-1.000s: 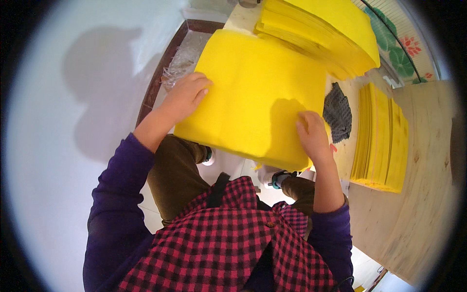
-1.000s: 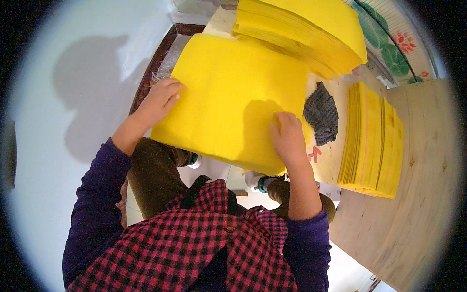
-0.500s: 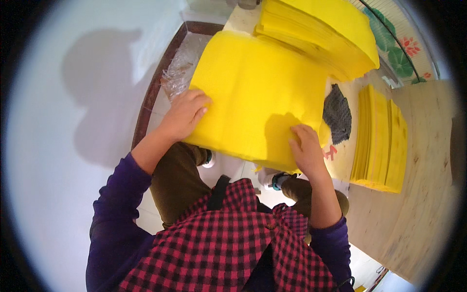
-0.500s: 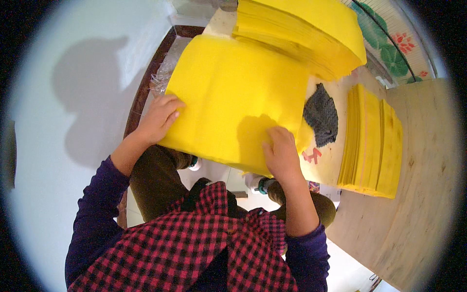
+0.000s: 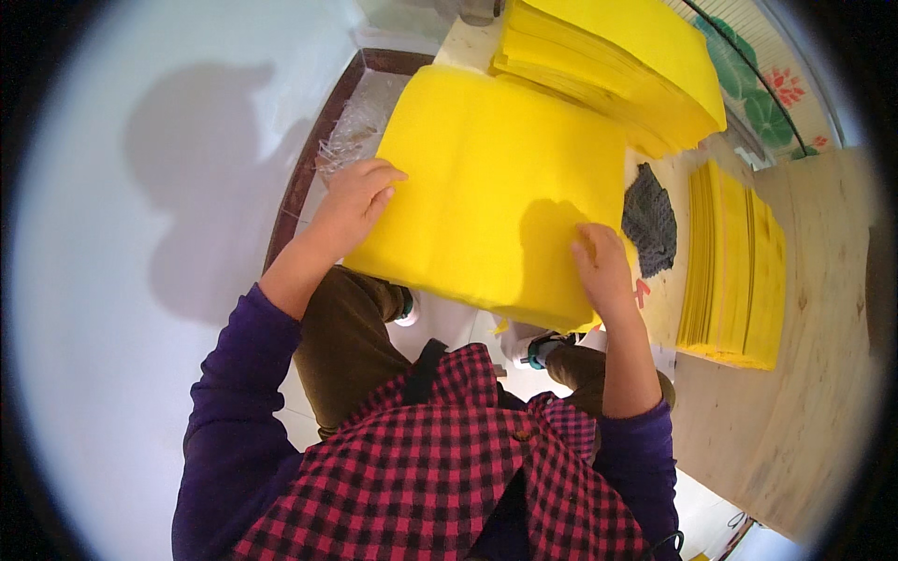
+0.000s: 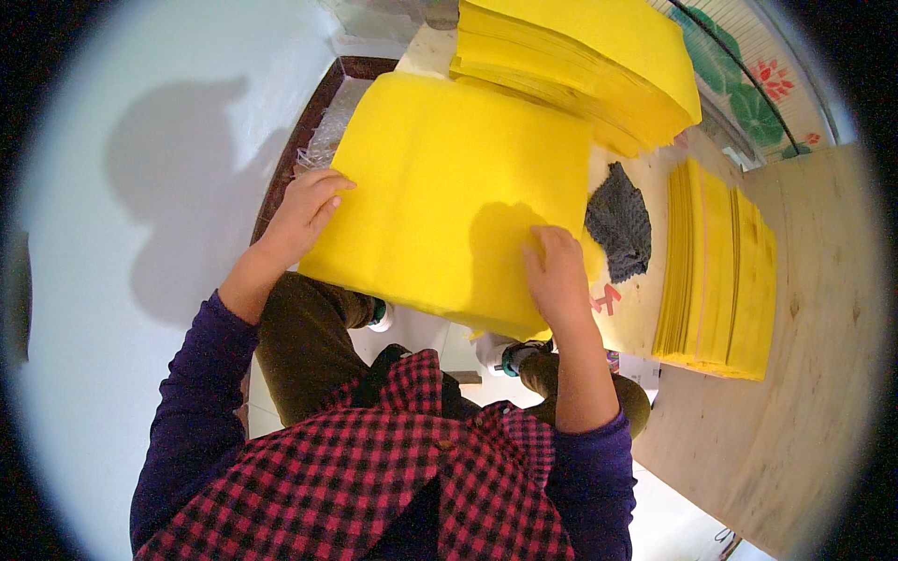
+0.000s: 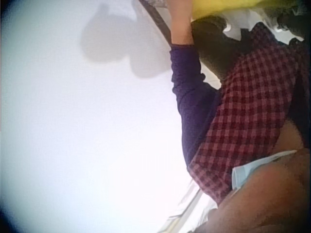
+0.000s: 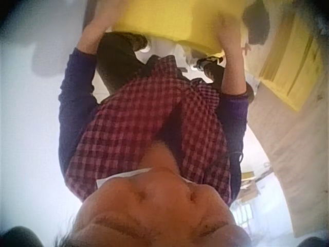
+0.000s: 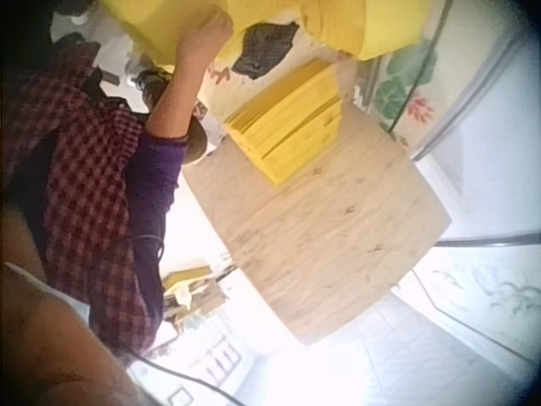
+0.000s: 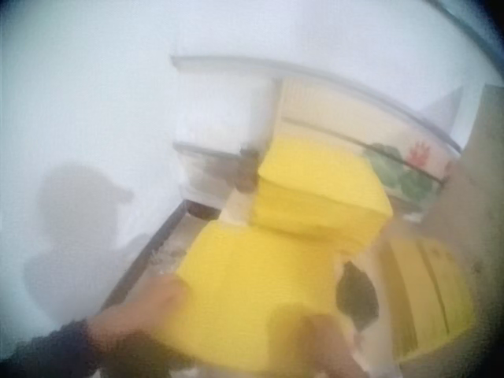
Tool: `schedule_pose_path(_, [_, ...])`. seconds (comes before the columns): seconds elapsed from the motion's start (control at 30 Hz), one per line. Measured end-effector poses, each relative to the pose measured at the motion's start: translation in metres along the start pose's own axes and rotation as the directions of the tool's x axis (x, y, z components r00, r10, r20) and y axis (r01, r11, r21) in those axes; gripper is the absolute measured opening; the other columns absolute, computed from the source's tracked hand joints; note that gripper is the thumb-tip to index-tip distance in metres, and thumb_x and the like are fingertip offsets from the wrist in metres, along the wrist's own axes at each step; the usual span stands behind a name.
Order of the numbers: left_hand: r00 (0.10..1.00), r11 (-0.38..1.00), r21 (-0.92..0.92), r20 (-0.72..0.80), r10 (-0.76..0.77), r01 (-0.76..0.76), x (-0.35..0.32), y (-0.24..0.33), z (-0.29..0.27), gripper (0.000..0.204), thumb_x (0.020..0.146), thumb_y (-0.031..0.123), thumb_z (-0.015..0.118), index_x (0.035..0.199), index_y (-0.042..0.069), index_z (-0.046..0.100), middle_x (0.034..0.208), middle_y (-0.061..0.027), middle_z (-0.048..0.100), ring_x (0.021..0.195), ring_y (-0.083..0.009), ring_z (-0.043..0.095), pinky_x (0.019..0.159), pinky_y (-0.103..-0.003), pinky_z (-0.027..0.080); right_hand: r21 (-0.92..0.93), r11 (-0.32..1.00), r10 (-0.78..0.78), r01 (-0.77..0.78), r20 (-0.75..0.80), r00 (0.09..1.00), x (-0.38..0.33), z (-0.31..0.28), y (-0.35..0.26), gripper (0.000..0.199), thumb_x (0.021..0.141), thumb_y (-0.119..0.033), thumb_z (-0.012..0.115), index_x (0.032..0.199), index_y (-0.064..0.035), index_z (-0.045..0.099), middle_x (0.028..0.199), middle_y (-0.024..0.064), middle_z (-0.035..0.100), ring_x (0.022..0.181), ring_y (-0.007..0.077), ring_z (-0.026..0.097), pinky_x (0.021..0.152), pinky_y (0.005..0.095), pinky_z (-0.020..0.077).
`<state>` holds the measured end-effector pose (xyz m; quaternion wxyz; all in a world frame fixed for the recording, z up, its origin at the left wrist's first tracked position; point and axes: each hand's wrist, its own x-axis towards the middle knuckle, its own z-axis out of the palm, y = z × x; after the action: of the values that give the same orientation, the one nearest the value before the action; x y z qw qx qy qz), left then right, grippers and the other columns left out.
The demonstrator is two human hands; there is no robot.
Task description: The person folds yellow cloths one by one on a table, aligning edges and pressing folds flat. The folded cloths are stacked into a neat pile on the table.
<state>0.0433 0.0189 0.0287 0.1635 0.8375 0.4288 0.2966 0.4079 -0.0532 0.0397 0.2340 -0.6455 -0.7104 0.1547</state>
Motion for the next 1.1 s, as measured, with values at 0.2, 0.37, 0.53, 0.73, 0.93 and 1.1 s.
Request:
schedule_pose_path(0.2, [0.996, 1.0, -0.007, 0.086, 0.01, -0.009, 0.005, -0.001, 0.0, 0.022, 0.088, 0.006, 0.053, 0.109, 0.004, 0.06, 0.111, -0.0141, 0.058, 0.109, -0.0321, 0.052, 0.095, -0.041, 0.039, -0.044, 0.999, -0.03, 0.031, 0.016, 0.999, 0.005, -0.004, 0.0, 0.029, 0.084, -0.011, 0.059, 0.109, 0.0034, 0.059, 0.116, 0.0215, 0.058, 0.111, 0.0366, 0.053, 0.098, 0.0397, 0.0402])
schedule_pose_path(0.37, [0.98, 0.998, 0.038, 0.195, -0.05, 0.044, 0.004, -0.002, -0.002, 0.024, 0.087, 0.007, 0.055, 0.11, 0.004, 0.06, 0.112, -0.0133, 0.057, 0.109, -0.0315, 0.051, 0.095, -0.041, 0.038, 0.003, 1.0, 0.018, -0.018, 0.083, 0.996, -0.006, -0.006, -0.004, 0.028, 0.084, -0.01, 0.06, 0.109, 0.0022, 0.06, 0.115, 0.0198, 0.059, 0.111, 0.0363, 0.053, 0.099, 0.0389, 0.0398])
schedule_pose_path(0.53, [0.988, 0.999, 0.034, 0.153, -0.002, -0.003, -0.005, 0.004, -0.004, 0.027, 0.081, 0.01, 0.064, 0.108, 0.006, 0.063, 0.114, -0.0111, 0.058, 0.111, -0.0303, 0.05, 0.097, -0.042, 0.035, 0.06, 0.997, 0.045, -0.043, -0.043, 0.998, -0.023, -0.023, -0.013, 0.029, 0.085, -0.009, 0.059, 0.113, -0.0004, 0.059, 0.121, 0.0205, 0.057, 0.118, 0.0371, 0.049, 0.102, 0.0418, 0.0383])
schedule_pose_path(0.73, [0.985, 0.989, 0.071, 0.124, 0.118, -0.127, -0.011, 0.006, -0.006, 0.026, 0.074, 0.014, 0.072, 0.099, 0.007, 0.066, 0.107, -0.0094, 0.062, 0.105, -0.0295, 0.055, 0.092, -0.042, 0.04, 0.11, 0.993, 0.045, -0.04, -0.041, 0.998, -0.068, -0.047, -0.033, 0.029, 0.084, -0.005, 0.061, 0.112, -0.0021, 0.06, 0.12, 0.0188, 0.058, 0.118, 0.035, 0.05, 0.101, 0.0401, 0.0388])
schedule_pose_path(0.93, [0.973, 0.971, 0.097, 0.099, 0.208, -0.217, -0.012, -0.001, 0.0, 0.018, 0.076, 0.013, 0.069, 0.093, 0.008, 0.066, 0.101, -0.0079, 0.063, 0.097, -0.0276, 0.058, 0.088, -0.041, 0.041, 0.209, 0.964, 0.175, -0.166, -0.022, 0.984, -0.11, -0.051, -0.036, 0.03, 0.082, -0.004, 0.063, 0.111, -0.0019, 0.061, 0.118, 0.0182, 0.058, 0.116, 0.0327, 0.052, 0.099, 0.039, 0.0408])
schedule_pose_path(1.1, [0.958, 0.948, 0.141, 0.075, 0.276, -0.285, -0.015, -0.001, 0.002, 0.011, 0.078, 0.01, 0.066, 0.089, 0.007, 0.065, 0.099, -0.0075, 0.064, 0.095, -0.0273, 0.059, 0.086, -0.04, 0.042, 0.244, 0.944, 0.235, -0.221, -0.033, 0.971, -0.132, -0.049, -0.03, 0.028, 0.081, -0.004, 0.063, 0.109, -0.001, 0.063, 0.117, 0.0176, 0.059, 0.11, 0.0318, 0.056, 0.096, 0.0378, 0.0433])
